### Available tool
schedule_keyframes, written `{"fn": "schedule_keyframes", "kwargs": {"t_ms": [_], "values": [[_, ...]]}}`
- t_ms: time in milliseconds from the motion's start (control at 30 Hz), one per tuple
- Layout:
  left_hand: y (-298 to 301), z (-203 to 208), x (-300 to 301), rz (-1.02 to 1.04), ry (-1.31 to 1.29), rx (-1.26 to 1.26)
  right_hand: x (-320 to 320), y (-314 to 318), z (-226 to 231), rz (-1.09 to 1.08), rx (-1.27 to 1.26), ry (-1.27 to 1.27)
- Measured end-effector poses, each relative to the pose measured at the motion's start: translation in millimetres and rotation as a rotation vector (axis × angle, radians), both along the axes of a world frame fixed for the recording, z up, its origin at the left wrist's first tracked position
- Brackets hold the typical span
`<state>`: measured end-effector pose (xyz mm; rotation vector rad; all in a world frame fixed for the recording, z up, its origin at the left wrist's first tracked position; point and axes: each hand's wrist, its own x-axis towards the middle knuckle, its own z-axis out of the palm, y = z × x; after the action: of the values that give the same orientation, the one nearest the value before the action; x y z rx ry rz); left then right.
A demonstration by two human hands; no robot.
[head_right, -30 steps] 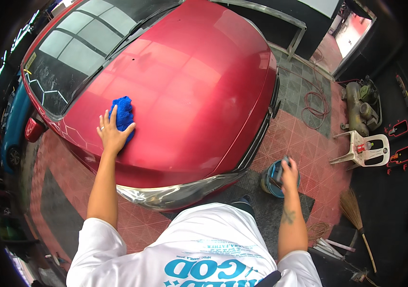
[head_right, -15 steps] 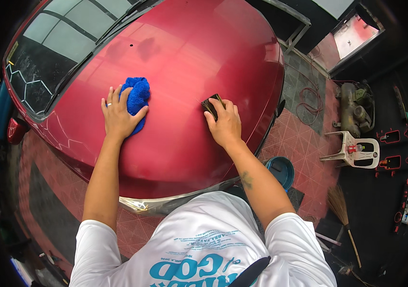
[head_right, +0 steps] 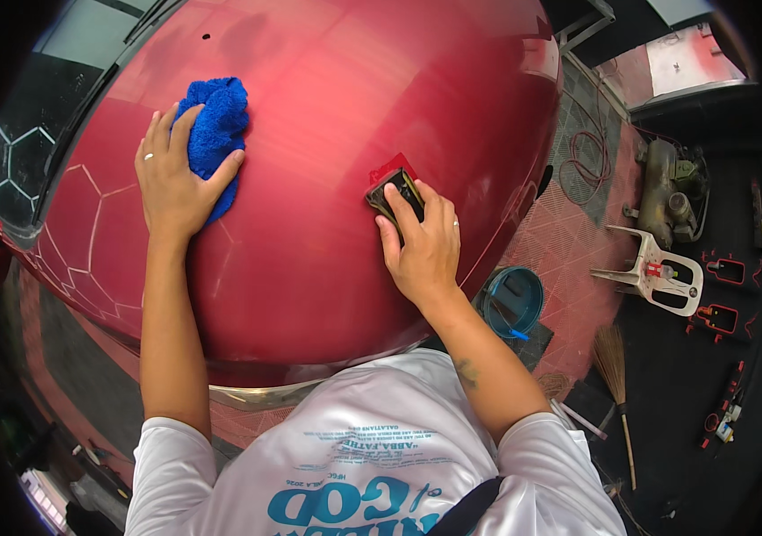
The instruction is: The person uses a sanding block to rub the hood of a red car, then wipes the area with a blue microfiber cloth. This cycle of sanding and wiping is repeated across different sections of the hood.
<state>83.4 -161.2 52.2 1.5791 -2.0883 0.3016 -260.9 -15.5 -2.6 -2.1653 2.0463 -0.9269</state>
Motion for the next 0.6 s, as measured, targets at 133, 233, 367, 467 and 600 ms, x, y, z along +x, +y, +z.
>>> {"fn": "schedule_keyframes", "kwargs": {"t_ms": [133, 233, 367, 467, 600], "values": [[0, 0, 2, -0.016, 0.017, -0.011, 1, -10, -2, -0.023, -0.002, 0.026], [0, 0, 1, -0.018, 0.011, -0.020, 4, -10, 6, -0.013, 0.026, 0.009], [-1, 0, 1, -0.015, 0.022, -0.017, 3, -13, 9, 0.039, -0.052, 0.027], [0, -1, 1, -0.025, 0.023, -0.005, -1, -17, 4, -0.024, 0.021, 0.032], [0, -1, 1, -0.014, 0.013, -0.025, -5, -15, 1, 0.091, -0.112, 0.020]]}}
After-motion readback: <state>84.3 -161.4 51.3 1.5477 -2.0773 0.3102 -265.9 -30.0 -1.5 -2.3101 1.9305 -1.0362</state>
